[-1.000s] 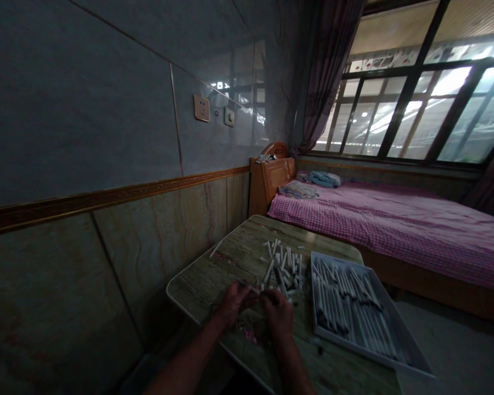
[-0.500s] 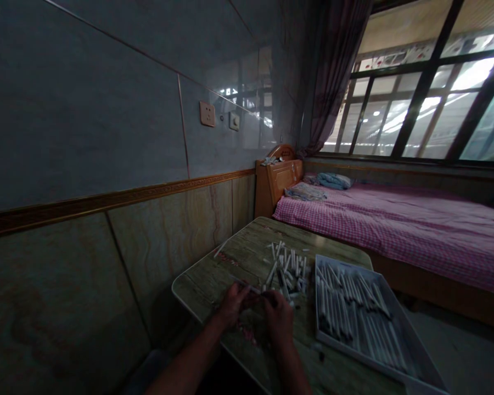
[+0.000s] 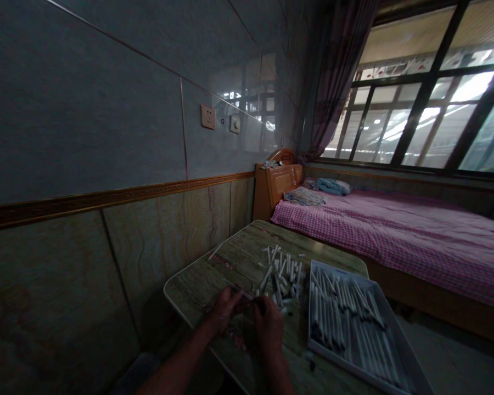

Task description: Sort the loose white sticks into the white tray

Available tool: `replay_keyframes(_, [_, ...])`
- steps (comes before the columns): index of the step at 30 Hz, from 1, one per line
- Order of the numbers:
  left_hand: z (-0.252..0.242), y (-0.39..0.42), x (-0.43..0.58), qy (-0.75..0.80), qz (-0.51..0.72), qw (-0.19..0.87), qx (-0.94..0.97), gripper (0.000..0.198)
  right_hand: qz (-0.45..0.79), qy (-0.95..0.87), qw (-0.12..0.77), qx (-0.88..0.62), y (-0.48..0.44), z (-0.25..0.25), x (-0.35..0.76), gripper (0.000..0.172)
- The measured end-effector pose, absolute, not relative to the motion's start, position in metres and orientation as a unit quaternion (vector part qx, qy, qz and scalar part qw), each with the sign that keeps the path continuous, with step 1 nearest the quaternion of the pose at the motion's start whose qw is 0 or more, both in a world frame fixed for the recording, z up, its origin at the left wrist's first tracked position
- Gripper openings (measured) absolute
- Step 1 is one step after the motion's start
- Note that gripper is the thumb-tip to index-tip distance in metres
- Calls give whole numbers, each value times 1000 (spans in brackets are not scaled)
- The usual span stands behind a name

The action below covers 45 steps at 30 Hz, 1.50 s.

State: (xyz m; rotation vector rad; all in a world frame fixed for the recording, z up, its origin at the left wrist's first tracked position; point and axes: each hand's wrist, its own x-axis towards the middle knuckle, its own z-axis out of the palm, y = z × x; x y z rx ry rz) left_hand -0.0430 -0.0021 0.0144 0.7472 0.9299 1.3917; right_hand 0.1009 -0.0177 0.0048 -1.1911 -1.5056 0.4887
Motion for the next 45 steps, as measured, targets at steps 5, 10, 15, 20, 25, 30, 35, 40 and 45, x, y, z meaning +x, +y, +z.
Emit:
replay_keyframes(5, [16, -5, -42, 402, 606, 605, 323, 50, 226, -639, 540, -499, -20, 8, 99, 18])
replay_keyframes(10, [17, -7, -42, 414, 610, 589, 333, 50, 235, -637, 545, -492, -19, 6, 100, 19])
replay_keyframes(15, [16, -6, -43, 438, 601, 576, 340, 51, 245, -633, 542, -496, -17, 4, 100, 19])
replay_keyframes(20, [18, -7, -44, 434, 596, 586, 336, 50, 249, -638, 536, -495, -16, 3, 99, 18])
replay_keyframes(25, [20, -9, -43, 429, 596, 588, 340, 52, 205, -657, 524, -502, -17, -2, 97, 19])
replay_keyframes(30, [18, -7, -41, 414, 603, 587, 348, 53, 88, -688, 478, -540, -16, -7, 94, 27])
replay_keyframes(35, [17, -6, -42, 417, 598, 576, 370, 49, 17, -746, 404, -529, -17, -5, 96, 31])
replay_keyframes(40, [18, -5, -43, 435, 598, 554, 382, 45, 30, -728, 426, -536, -21, 1, 95, 34])
replay_keyframes(45, [16, -4, -43, 433, 583, 570, 385, 44, 33, -722, 437, -536, -21, -2, 94, 33])
